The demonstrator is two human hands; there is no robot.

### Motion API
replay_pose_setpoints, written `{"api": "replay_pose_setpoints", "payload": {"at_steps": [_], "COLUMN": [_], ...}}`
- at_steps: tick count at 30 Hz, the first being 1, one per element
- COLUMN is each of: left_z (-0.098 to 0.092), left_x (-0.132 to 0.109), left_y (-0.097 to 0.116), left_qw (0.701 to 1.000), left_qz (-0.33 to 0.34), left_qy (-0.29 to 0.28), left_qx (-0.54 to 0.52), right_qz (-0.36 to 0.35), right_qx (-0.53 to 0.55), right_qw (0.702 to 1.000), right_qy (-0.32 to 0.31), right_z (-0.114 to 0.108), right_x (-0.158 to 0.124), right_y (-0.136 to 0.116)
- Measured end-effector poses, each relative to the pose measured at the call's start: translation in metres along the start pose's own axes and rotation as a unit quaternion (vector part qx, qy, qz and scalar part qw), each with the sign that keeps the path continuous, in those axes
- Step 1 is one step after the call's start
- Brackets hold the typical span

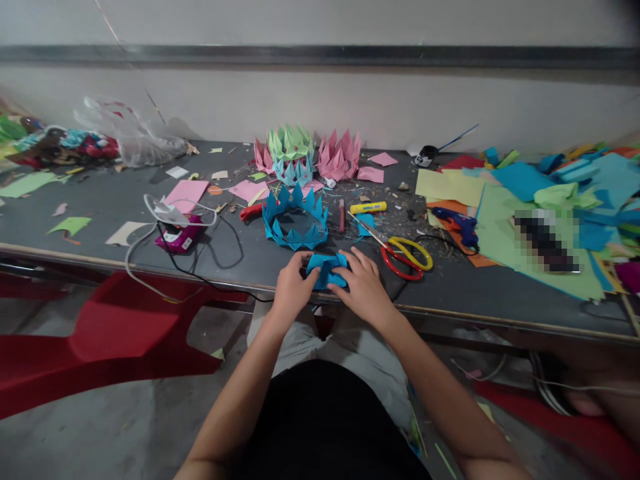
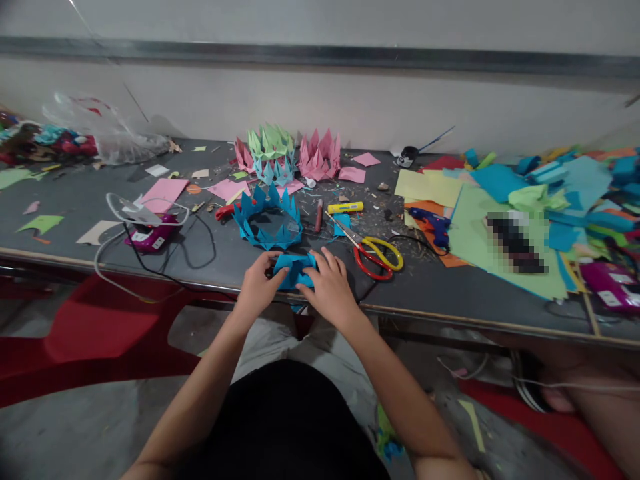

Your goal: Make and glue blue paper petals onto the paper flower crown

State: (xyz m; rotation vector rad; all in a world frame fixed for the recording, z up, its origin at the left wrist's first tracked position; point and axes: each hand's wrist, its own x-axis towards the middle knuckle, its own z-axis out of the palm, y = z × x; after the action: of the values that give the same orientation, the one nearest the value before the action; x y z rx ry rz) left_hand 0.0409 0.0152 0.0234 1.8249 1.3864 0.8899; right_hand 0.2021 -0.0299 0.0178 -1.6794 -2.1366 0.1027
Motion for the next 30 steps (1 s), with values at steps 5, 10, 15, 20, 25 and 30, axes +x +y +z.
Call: {"api": "replay_pose_setpoints", "payload": {"at_steps": [5, 10, 15, 20, 25, 30], "left_z": [-0.002, -0.003, -0.004, -0.007, -0.007, -0.004], "left_x": [0.002, 0.003, 0.0, 0.001, 0.004, 0.005], "left_y": [0.0, -0.005, 0.0, 0.004, 0.0, -0.004], "left_qw": [0.999, 0.997, 0.999, 0.999, 0.981, 0.964], "left_qz": [-0.016, -0.034, 0.015, 0.013, -0.049, -0.066], "left_qy": [0.027, 0.045, 0.016, 0.035, 0.05, 0.059], "left_qx": [-0.039, -0.059, 0.034, 0.008, -0.182, -0.251], "right_qz": [0.02, -0.014, -0.079, -0.144, -0.098, 0.017], "right_qx": [0.078, 0.097, 0.045, -0.006, 0.013, 0.129], "right_qw": [0.996, 0.989, 0.977, 0.969, 0.985, 0.984], "right_qy": [0.024, 0.114, 0.193, 0.201, 0.14, 0.118], "right_z": [0.005, 0.009, 0.01, 0.007, 0.0, -0.005], "right_x": [-0.002, -0.007, -0.013, -0.021, -0.025, -0.021], "right_y": [-0.001, 0.001, 0.001, 0.005, 0.015, 0.017]}}
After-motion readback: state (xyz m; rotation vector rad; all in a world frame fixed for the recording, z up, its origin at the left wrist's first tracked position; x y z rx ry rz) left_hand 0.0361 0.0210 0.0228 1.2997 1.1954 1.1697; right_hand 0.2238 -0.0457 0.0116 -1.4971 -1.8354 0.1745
